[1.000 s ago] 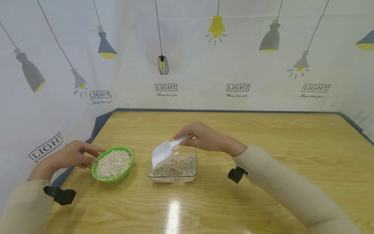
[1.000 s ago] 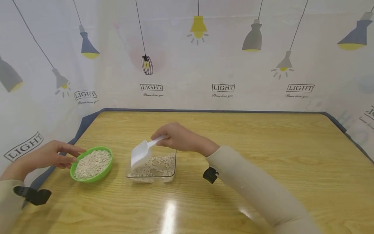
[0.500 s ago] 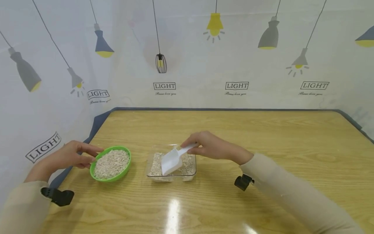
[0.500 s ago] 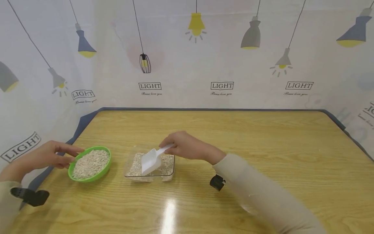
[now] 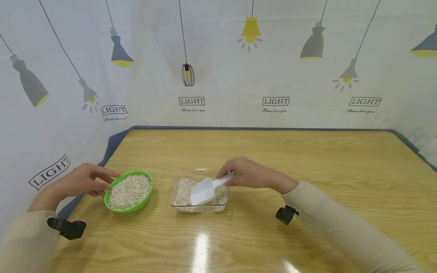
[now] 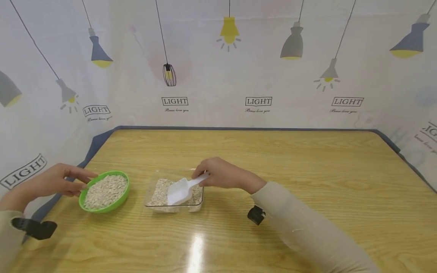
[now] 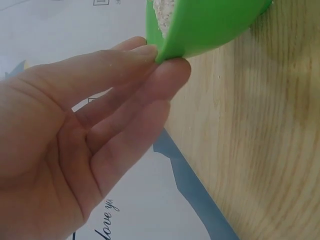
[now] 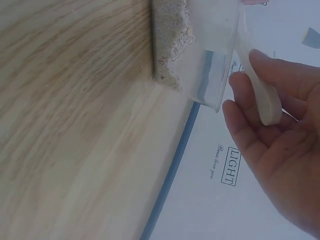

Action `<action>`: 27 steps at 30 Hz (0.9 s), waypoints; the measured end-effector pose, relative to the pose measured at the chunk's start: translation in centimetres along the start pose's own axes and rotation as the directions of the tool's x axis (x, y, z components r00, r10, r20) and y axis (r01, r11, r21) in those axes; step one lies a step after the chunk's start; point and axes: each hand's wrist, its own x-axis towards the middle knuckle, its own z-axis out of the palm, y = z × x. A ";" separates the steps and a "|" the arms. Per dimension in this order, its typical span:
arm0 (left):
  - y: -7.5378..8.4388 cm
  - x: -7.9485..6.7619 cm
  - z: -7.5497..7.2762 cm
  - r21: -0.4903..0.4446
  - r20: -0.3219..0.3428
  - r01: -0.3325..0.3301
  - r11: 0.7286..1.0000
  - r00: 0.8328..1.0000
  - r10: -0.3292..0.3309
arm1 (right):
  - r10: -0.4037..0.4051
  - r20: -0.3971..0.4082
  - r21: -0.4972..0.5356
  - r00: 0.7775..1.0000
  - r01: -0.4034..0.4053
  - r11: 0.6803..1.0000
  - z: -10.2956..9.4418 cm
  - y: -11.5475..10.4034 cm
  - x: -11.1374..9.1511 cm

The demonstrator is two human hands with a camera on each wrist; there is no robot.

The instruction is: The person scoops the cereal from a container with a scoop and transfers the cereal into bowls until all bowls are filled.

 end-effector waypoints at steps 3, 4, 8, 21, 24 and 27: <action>0.1 0.1 0.1 0.024 -0.004 -0.004 1.000 1.000 0.004 | 0.006 0.002 0.005 1.000 -0.006 1.000 0.1 0.2 -0.1; 0.2 0.1 0.1 0.034 -0.006 -0.008 0.999 1.000 0.008 | 0.006 0.001 0.005 1.000 -0.006 1.000 0.1 0.3 -0.1; 0.4 0.3 0.2 0.076 -0.018 -0.016 0.997 1.000 0.017 | 0.013 -0.015 -0.002 1.000 -0.013 1.000 0.2 0.8 -0.1; 0.0 0.7 0.2 0.087 -0.027 -0.026 0.996 0.999 0.029 | 0.021 0.019 0.021 1.000 -0.022 1.000 0.0 2.2 -0.5; 0.2 0.6 0.0 0.093 -0.018 -0.021 0.995 1.000 0.023 | 0.006 0.026 0.022 1.000 -0.007 1.000 -0.4 2.4 -0.7; 0.5 0.5 -0.2 0.096 -0.006 -0.027 0.995 1.000 0.027 | 0.005 0.036 0.022 0.999 -0.006 1.000 -1.0 2.7 -0.9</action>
